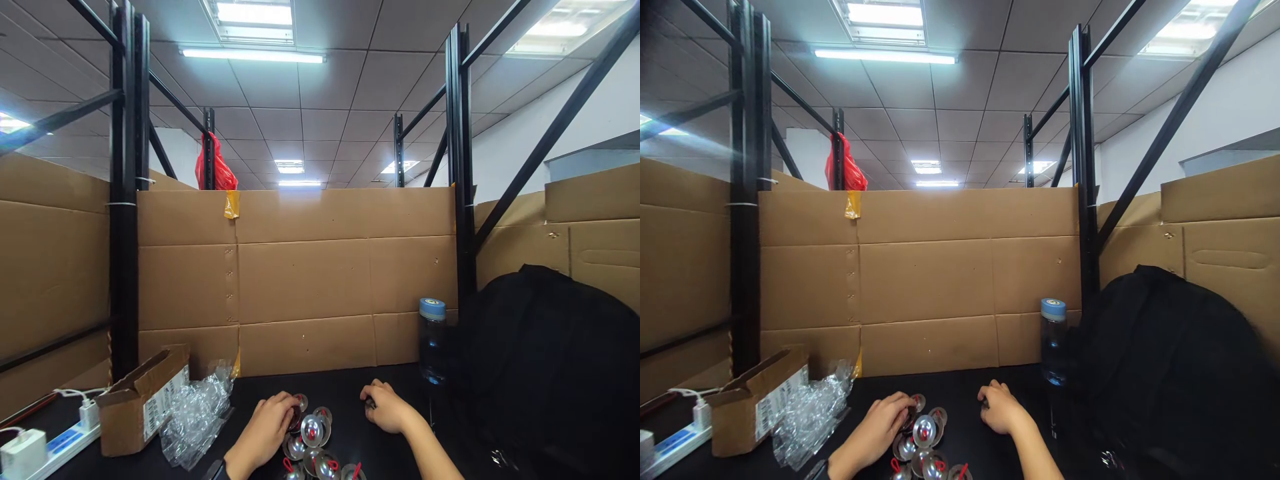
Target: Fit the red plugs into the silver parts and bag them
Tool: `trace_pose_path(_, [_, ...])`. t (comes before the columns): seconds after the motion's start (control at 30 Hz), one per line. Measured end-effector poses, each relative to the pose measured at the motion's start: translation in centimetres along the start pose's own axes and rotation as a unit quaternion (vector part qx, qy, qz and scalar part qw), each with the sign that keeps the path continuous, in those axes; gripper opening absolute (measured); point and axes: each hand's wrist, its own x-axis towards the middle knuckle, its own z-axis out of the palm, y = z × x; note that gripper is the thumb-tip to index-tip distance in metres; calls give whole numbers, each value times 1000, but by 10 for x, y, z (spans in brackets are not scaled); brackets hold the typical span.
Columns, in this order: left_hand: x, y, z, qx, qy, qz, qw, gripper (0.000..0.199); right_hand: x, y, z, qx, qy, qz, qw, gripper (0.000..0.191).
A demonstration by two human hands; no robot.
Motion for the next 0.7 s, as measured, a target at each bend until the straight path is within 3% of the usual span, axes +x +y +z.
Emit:
trace_pose_path(0.27, [5,-14,4,-28,28,-21,999,23,-3,-2,-3,8,-4,4,1000,44])
trace_pose_path(0.5, [-5,-19,-12,11,-4,-36,999,23,-5,-4,-4,18,6,1,1000,44])
trace_pose_path(0.7, [-2,-25,-19,-7,25,-39,999,21,1,0,-3,30,34,-21,999,40])
